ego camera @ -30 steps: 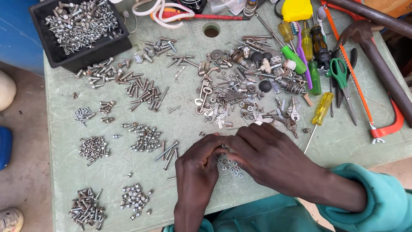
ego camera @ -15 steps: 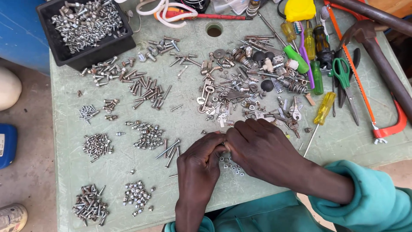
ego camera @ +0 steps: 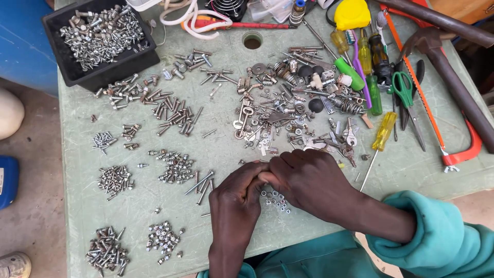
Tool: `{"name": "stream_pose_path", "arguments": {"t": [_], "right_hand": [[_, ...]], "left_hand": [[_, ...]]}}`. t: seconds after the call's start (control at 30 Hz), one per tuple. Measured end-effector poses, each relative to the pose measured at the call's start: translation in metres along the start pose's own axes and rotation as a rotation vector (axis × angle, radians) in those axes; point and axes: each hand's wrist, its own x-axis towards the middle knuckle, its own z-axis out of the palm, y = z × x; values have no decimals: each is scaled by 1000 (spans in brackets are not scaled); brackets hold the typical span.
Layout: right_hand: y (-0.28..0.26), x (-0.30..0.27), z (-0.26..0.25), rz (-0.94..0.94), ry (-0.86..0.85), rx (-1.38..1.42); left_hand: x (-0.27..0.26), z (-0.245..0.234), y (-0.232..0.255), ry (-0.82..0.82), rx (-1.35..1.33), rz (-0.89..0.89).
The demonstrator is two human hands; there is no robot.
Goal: Sorting and assembling small hardware components like screws, nuts, and washers on a workshop table.
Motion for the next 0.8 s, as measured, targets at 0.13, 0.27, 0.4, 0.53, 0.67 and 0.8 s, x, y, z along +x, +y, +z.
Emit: {"name": "stream_pose_path", "arguments": {"t": [0.13, 0.27, 0.4, 0.53, 0.67, 0.8], "right_hand": [[0, -2, -16, -51, -40, -1], [-1, 0, -6, -41, -46, 12], [0, -3, -2, 34, -32, -19], [1, 1, -22, -45, -79, 58], [-2, 2, -11, -91, -35, 18], [-5, -4, 6, 68, 45, -14]], "left_hand": [[2, -3, 4, -12, -25, 9], [-5, 6, -13, 22, 29, 37], [-1, 0, -2, 0, 38, 8], [-1, -1, -3, -16, 14, 30], [-1, 3, -4, 35, 13, 86], [-3, 2, -6, 22, 8, 34]]}}
